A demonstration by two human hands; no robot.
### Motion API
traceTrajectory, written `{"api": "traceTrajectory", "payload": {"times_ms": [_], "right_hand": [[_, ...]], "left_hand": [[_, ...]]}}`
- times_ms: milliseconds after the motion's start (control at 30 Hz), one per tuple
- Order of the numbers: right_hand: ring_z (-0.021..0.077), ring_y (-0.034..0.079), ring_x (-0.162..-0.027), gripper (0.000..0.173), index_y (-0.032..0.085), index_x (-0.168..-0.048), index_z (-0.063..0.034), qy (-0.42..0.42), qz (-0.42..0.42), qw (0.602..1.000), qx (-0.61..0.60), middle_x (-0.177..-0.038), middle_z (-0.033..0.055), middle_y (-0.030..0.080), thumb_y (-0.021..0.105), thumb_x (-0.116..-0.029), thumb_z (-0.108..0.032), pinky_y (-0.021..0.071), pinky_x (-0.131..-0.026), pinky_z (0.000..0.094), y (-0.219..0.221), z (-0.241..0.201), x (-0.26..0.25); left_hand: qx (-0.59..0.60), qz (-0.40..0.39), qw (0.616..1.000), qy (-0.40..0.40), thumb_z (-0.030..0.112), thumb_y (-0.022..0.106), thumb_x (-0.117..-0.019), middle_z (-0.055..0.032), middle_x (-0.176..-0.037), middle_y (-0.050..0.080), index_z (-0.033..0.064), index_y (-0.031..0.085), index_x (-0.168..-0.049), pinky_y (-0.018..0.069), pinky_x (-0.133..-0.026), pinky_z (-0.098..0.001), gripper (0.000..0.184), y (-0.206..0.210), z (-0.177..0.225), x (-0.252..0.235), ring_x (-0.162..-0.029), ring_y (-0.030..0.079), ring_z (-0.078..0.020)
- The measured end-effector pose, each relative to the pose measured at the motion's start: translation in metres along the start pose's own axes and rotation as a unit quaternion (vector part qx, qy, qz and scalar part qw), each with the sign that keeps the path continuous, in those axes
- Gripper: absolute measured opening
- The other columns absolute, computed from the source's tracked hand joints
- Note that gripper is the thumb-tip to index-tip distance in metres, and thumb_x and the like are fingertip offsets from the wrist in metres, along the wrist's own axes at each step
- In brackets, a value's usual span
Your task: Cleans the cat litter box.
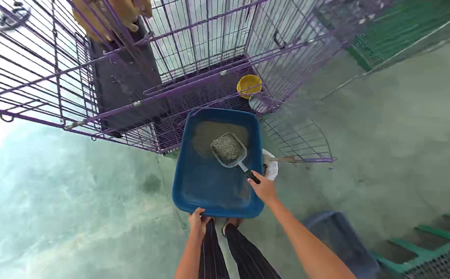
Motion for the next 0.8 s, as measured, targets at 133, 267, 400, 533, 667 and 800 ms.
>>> {"api": "traceTrajectory", "payload": {"times_ms": [133,267,400,533,667,800], "right_hand": [[0.0402,0.061,-0.128,0.048,0.054,-0.151,-0.0105,0.026,-0.017,0.999,-0.019,-0.136,0.022,0.065,0.058,-0.1063,-0.028,0.0438,-0.11,0.0585,0.005,0.021,0.028],[0.0413,0.062,-0.126,0.049,0.052,-0.153,-0.0148,0.055,-0.033,0.998,-0.022,-0.136,0.0215,0.066,0.056,-0.1071,-0.031,0.0455,-0.107,0.0602,0.017,0.04,0.047],[0.0404,0.062,-0.126,0.049,0.051,-0.153,-0.0161,0.086,-0.041,0.995,-0.033,-0.136,0.0209,0.065,0.055,-0.1074,-0.032,0.0457,-0.107,0.0594,0.028,0.058,0.057],[0.0394,0.061,-0.128,0.049,0.052,-0.153,-0.0153,0.11,-0.033,0.993,-0.034,-0.137,0.0202,0.065,0.054,-0.1076,-0.032,0.0454,-0.108,0.0589,0.038,0.083,0.058],[0.0388,0.061,-0.129,0.047,0.053,-0.152,-0.016,0.138,-0.016,0.989,-0.04,-0.138,0.0189,0.065,0.055,-0.1075,-0.031,0.0449,-0.109,0.0588,0.039,0.109,0.056],[0.0409,0.062,-0.126,0.044,0.056,-0.149,-0.0159,0.155,0.017,0.986,-0.054,-0.134,0.0208,0.067,0.055,-0.1075,-0.03,0.0456,-0.107,0.0605,0.031,0.127,0.051]], "left_hand": [[-0.02,-0.011,1.0,-0.005,-0.005,0.051,-0.0949,-0.0203,-0.095,0.059,-0.0033,0.045,-0.126,0.0569,-0.059,-0.0371,0.032,-0.027,-0.011,0.017,-0.07,0.063,-0.0246],[-0.055,-0.008,0.998,0.008,-0.006,0.051,-0.0941,-0.0213,-0.097,0.058,-0.0044,0.045,-0.127,0.0573,-0.061,-0.0393,0.034,-0.05,-0.019,0.023,-0.072,0.062,-0.026],[-0.103,-0.007,0.995,0.008,-0.005,0.051,-0.0941,-0.0211,-0.095,0.059,-0.005,0.045,-0.126,0.0571,-0.058,-0.0382,0.033,-0.071,-0.028,0.021,-0.069,0.063,-0.0253],[-0.121,0.006,0.993,-0.004,-0.006,0.052,-0.0934,-0.0215,-0.095,0.058,-0.0047,0.045,-0.125,0.0571,-0.058,-0.0381,0.033,-0.094,-0.041,0.015,-0.069,0.062,-0.0261],[-0.134,0.016,0.991,-0.016,-0.006,0.052,-0.0934,-0.0213,-0.095,0.058,-0.0034,0.045,-0.126,0.0566,-0.057,-0.0384,0.034,-0.112,-0.054,0.008,-0.069,0.062,-0.0265],[-0.138,0.024,0.99,-0.026,-0.006,0.052,-0.0928,-0.0226,-0.097,0.058,-0.0036,0.043,-0.129,0.0579,-0.059,-0.0404,0.037,-0.137,-0.061,0.001,-0.07,0.063,-0.028]]}}
Point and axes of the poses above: each hand's wrist, its own x-axis away from the middle knuckle, its own y-axis out of the palm, z = x × y, the point moved 2 cm from there along -x, towards the middle knuckle
